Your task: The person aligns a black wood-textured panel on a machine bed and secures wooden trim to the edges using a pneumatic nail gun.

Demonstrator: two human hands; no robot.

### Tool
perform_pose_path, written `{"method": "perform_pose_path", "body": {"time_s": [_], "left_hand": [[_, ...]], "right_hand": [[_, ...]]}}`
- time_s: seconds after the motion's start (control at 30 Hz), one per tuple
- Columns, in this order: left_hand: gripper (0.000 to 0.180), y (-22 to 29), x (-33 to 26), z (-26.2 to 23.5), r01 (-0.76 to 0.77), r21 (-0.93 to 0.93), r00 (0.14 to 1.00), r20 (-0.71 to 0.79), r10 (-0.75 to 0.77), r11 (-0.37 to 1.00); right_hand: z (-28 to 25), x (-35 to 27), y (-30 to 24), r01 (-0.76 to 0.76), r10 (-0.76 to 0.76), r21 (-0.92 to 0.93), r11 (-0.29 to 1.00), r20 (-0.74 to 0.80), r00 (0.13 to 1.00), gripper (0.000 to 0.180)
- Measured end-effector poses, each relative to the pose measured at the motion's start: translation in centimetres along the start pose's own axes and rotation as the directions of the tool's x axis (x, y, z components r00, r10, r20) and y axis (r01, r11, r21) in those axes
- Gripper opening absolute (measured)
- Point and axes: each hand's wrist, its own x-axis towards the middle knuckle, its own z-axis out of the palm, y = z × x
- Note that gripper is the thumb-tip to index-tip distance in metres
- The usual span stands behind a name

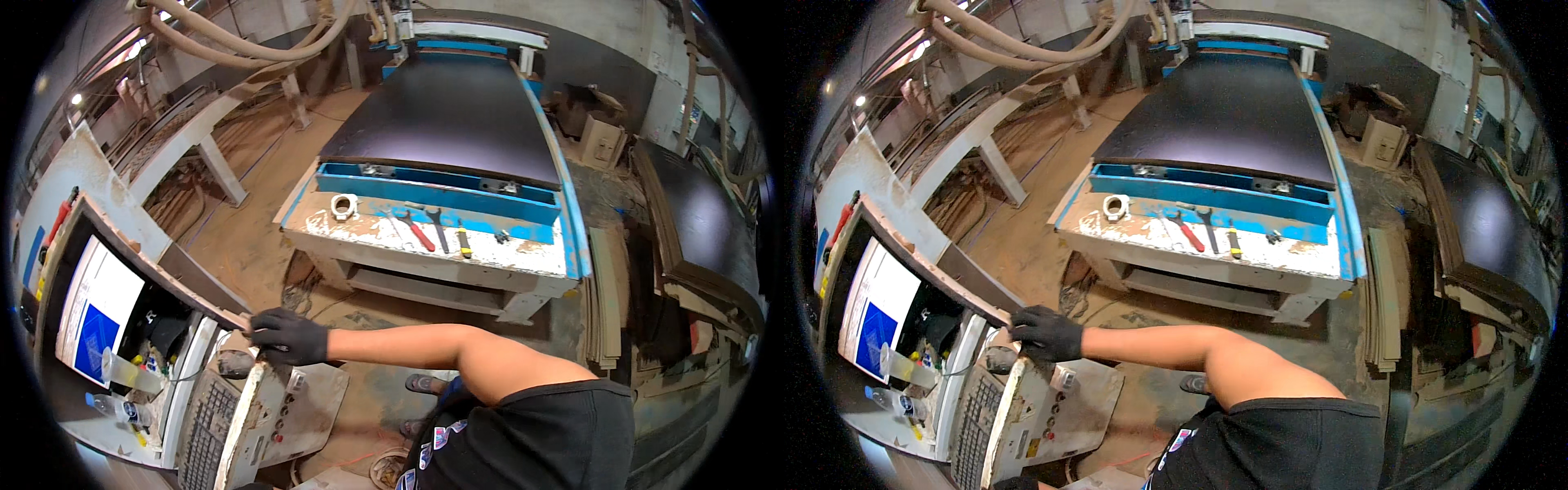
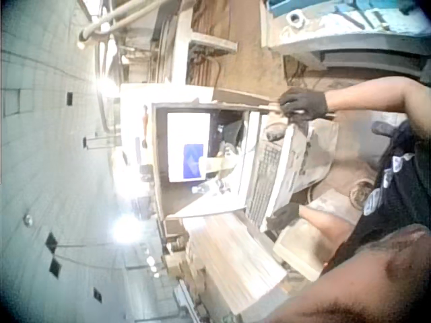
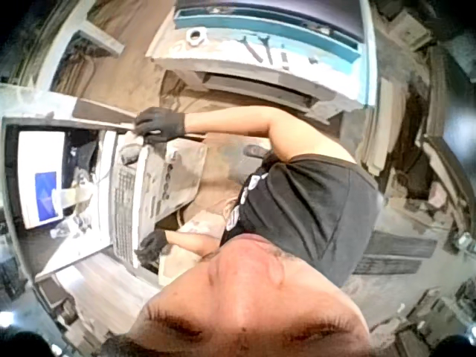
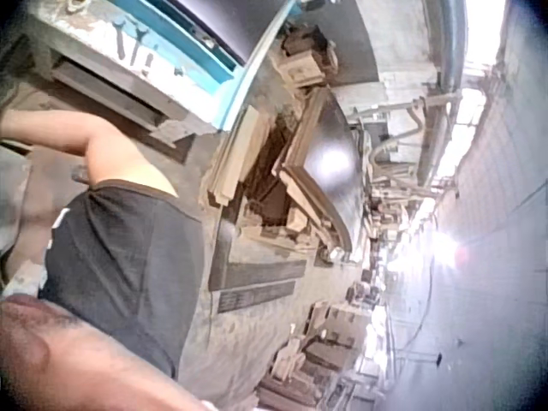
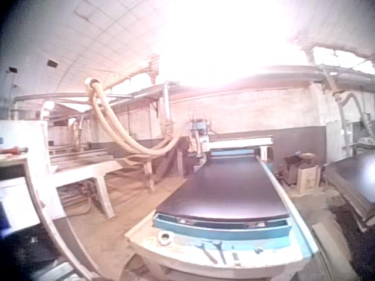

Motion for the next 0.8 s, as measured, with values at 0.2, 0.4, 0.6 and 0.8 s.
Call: {"method": "perform_pose_path", "body": {"time_s": [0.2,0.4,0.6,0.8], "left_hand": [[0.028,-2.9,-3.6,2.9,0.263,0.037,0.964,-0.056,-0.260,0.964],[0.030,6.2,-3.9,-2.8,0.139,-0.242,0.990,0.060,-0.128,0.960],[0.032,20.2,-7.6,-14.1,0.154,-0.613,0.937,0.339,0.082,0.775],[0.033,40.6,-15.9,-26.1,0.243,-0.909,0.840,0.372,0.394,0.339]], "right_hand": [[-11.2,-19.3,0.9,-0.292,0.364,-0.358,0.887,0.152,0.919,0.029],[-26.8,-43.5,-6.1,-0.711,0.888,-0.599,0.369,0.003,0.459,0.031],[-41.8,-59.5,-18.8,-0.766,0.794,-0.459,-0.450,-0.598,-0.108,0.027],[-49.7,-67.2,-26.4,-0.776,0.626,-0.181,-0.605,-0.710,-0.323,0.024]]}}
